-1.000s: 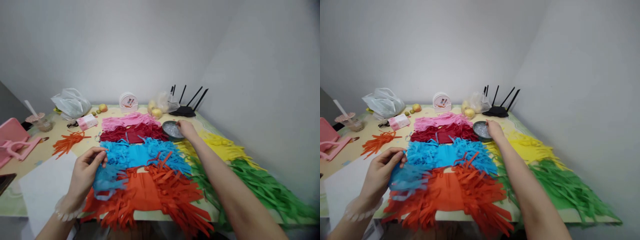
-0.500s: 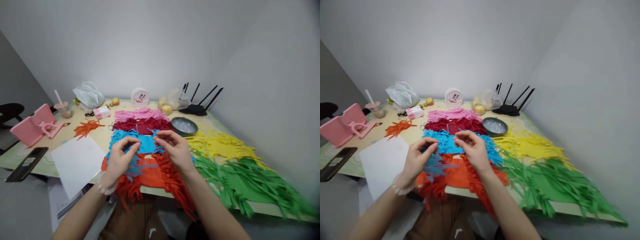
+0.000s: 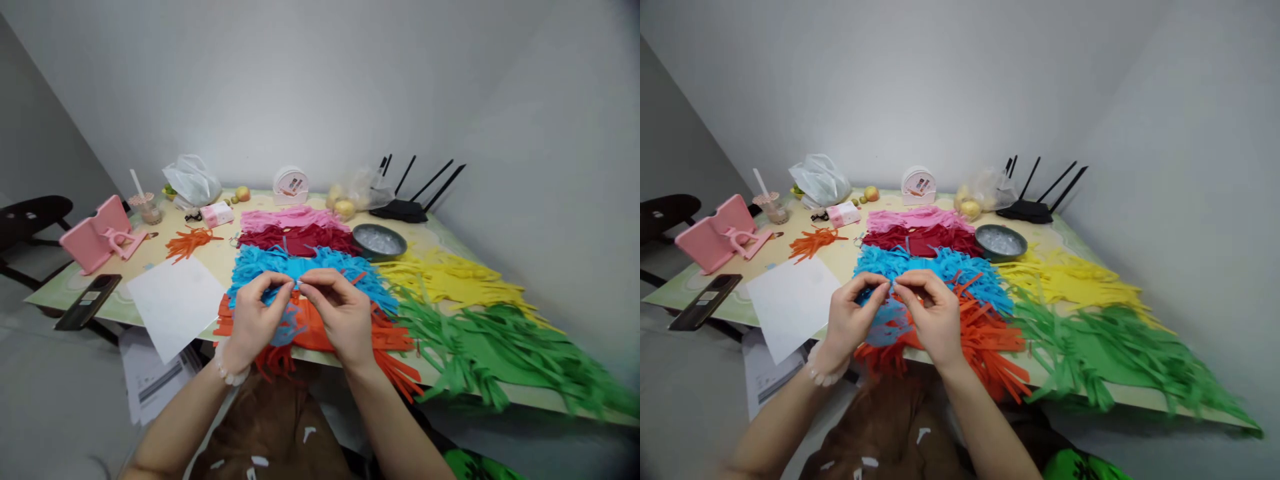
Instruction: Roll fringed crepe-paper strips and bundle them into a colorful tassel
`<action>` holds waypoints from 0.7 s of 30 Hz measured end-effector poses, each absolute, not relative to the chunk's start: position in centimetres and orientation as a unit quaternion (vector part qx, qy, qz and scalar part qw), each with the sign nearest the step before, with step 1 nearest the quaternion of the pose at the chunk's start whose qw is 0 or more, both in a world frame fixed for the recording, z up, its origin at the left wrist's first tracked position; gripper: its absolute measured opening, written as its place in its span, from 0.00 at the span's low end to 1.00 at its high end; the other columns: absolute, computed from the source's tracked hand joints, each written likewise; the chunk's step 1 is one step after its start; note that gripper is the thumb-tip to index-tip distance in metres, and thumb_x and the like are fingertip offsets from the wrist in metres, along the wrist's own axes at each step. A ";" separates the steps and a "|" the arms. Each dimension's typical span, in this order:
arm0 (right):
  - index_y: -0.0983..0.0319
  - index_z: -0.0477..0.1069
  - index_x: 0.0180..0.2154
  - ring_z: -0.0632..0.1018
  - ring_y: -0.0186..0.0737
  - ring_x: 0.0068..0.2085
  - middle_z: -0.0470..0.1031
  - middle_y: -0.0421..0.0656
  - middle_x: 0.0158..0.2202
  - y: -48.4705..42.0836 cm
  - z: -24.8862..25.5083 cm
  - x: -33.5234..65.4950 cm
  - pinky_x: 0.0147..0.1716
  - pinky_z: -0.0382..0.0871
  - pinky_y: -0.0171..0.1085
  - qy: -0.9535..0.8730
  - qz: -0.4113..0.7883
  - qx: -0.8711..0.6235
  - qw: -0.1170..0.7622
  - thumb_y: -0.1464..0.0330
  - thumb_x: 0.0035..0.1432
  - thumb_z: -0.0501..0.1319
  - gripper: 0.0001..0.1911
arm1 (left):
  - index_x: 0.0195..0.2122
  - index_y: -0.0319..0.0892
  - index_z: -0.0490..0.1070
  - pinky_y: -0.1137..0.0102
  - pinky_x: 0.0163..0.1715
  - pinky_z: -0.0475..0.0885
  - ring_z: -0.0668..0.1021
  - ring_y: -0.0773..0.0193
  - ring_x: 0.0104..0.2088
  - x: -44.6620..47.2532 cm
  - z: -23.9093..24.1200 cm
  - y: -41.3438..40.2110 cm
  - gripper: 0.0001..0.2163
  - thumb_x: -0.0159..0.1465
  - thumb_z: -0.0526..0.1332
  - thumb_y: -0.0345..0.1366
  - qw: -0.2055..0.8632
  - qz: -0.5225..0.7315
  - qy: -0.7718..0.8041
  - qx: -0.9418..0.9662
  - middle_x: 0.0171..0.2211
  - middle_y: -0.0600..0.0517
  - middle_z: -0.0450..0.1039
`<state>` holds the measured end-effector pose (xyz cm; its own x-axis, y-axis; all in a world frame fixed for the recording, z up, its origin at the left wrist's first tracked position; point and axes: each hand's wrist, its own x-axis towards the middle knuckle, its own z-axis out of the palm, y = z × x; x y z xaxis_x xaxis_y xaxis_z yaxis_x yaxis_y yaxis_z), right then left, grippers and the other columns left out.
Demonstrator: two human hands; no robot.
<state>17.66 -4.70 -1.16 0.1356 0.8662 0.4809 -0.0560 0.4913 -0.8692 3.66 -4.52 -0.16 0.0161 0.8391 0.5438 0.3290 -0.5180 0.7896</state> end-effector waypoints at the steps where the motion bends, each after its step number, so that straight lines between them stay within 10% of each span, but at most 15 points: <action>1: 0.59 0.78 0.32 0.77 0.42 0.37 0.78 0.42 0.33 -4.8 -1.1 17.6 0.39 0.75 0.39 -0.563 0.341 -0.363 0.660 0.64 0.57 0.70 0.05 | 0.31 0.41 0.76 0.71 0.34 0.73 0.79 0.63 0.31 3.7 -0.1 -4.6 0.06 0.64 0.62 0.35 0.234 0.553 0.434 0.671 0.29 0.51 0.79; 21: 0.57 0.80 0.36 0.78 0.39 0.38 0.77 0.41 0.36 -4.6 -2.1 17.8 0.39 0.74 0.36 -0.566 0.378 -0.331 0.654 0.71 0.59 0.67 0.04 | 0.46 0.43 0.78 0.69 0.41 0.77 0.83 0.61 0.39 2.4 -1.3 -5.0 0.09 0.66 0.60 0.30 0.228 0.494 0.411 0.732 0.41 0.48 0.83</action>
<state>17.76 -4.62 -2.11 0.0735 0.8691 0.4891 -0.1201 0.4945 -0.8608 2.39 -5.04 -1.33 0.1747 0.8267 0.5348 0.3759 -0.5580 0.7398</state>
